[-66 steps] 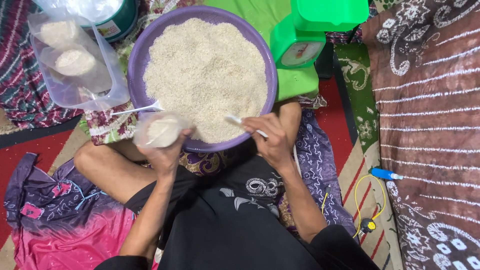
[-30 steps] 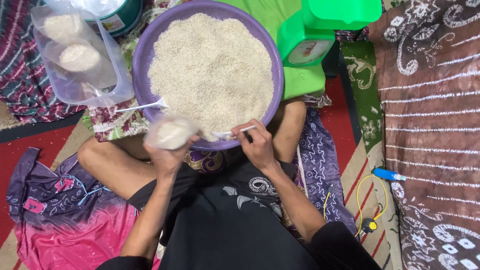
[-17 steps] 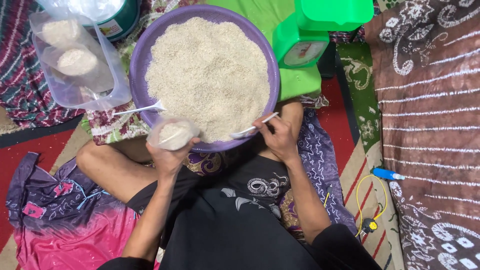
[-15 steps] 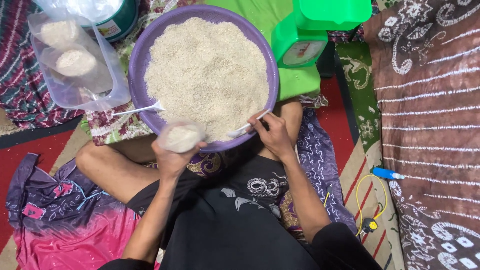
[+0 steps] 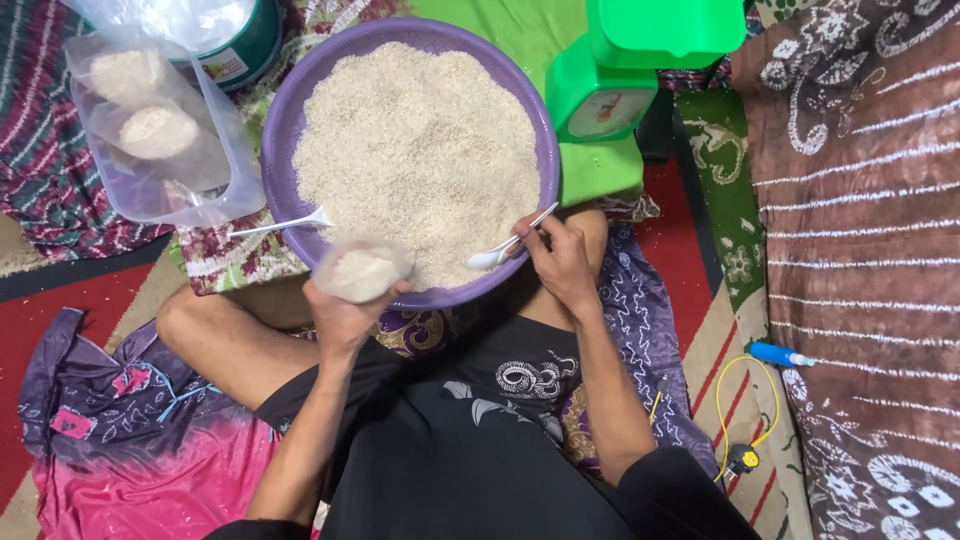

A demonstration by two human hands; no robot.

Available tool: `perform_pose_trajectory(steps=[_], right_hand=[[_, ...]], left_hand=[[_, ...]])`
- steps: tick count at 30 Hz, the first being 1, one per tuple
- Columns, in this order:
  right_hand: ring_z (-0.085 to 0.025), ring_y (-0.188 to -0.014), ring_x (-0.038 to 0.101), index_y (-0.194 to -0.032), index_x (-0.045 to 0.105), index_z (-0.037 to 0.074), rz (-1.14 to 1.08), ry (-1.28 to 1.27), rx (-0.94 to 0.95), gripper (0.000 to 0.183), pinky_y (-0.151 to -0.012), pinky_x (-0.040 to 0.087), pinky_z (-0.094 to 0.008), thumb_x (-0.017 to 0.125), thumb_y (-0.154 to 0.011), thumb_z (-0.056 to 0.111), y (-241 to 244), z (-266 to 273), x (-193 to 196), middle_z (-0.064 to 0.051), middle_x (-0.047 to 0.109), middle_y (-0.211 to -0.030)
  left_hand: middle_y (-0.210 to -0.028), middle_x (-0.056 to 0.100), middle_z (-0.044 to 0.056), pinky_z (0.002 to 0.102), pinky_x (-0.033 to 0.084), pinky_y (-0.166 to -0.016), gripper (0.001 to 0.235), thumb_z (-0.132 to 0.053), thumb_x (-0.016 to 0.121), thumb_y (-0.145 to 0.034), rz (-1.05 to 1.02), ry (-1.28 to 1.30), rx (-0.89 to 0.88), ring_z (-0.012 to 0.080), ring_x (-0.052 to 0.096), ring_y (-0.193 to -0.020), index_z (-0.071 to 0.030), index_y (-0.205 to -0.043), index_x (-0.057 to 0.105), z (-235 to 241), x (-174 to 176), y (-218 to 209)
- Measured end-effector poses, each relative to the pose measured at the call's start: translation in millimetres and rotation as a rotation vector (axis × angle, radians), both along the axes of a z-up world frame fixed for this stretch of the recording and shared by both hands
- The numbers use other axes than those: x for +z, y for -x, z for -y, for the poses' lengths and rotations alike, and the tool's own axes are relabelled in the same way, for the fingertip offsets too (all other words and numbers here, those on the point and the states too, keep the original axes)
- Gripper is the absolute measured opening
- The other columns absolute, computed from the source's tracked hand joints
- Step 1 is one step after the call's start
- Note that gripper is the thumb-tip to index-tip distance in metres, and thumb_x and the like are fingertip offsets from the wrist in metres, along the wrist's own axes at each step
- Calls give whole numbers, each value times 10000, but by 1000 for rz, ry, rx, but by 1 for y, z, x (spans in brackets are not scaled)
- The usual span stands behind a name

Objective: Scooping rice from a large basin into small plastic bags using a spoon and tying them closed.

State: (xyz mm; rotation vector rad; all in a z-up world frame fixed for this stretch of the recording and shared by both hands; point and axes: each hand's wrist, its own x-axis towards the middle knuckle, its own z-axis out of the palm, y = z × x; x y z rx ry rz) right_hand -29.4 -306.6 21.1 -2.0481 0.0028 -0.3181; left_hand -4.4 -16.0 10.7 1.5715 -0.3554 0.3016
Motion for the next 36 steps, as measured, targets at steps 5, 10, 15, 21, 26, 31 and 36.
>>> perform_pose_trajectory(steps=[5,10,15,21,26,31,36], right_hand=[[-196,-626,624,-922,737,102,58,43,-53,260,-687,529,-338,606,-1086,254,-5,14,11,-69,684,-647],[-334,-783,696,-987,705,63,70,172,-51,285,-792,545,-421,533,-1119,248,12,18,31,-144,725,-839],[-344,-826,737,-979,702,34,194,355,15,172,-781,591,-391,596,-1072,134,8,-20,-3,-132,733,-878],[-292,-818,710,-997,699,42,315,351,-56,164,-787,570,-362,583,-1073,130,10,-17,38,-85,713,-890],[-292,-849,698,-1003,716,42,332,361,45,142,-801,567,-375,594,-1054,91,2,-27,2,-76,728,-954],[-325,-888,712,-1062,724,60,291,307,133,155,-817,581,-404,582,-1055,123,7,-33,28,-83,737,-986],[-324,-818,684,-978,683,29,333,338,-67,269,-782,546,-403,500,-1115,171,14,-4,35,-108,691,-896]], left_hand=[[-958,747,201,471,567,-905,667,-241,1042,-569,-41,-91,18,344,742,-940,33,-1078,709,0,-14,-1],[-1045,702,187,532,530,-1020,675,-247,998,-658,-6,25,10,350,700,-1000,10,-1170,642,-6,-19,-5],[-1019,704,233,577,530,-1002,594,-140,966,-686,-28,63,-96,404,709,-986,52,-1153,654,2,-17,3],[-1036,702,185,537,537,-1003,682,-203,1009,-636,-17,8,10,342,707,-986,9,-1176,651,-2,-22,-2],[-1048,685,187,541,540,-996,678,-218,996,-669,36,-46,37,350,696,-994,22,-1184,626,-6,-14,-5],[-989,720,216,578,558,-941,628,-154,1006,-635,-18,-76,-46,392,724,-946,42,-1130,673,-5,-14,2],[-1061,677,180,493,527,-1010,743,-268,1023,-617,32,-31,99,300,680,-995,18,-1174,621,-12,-15,-7]])
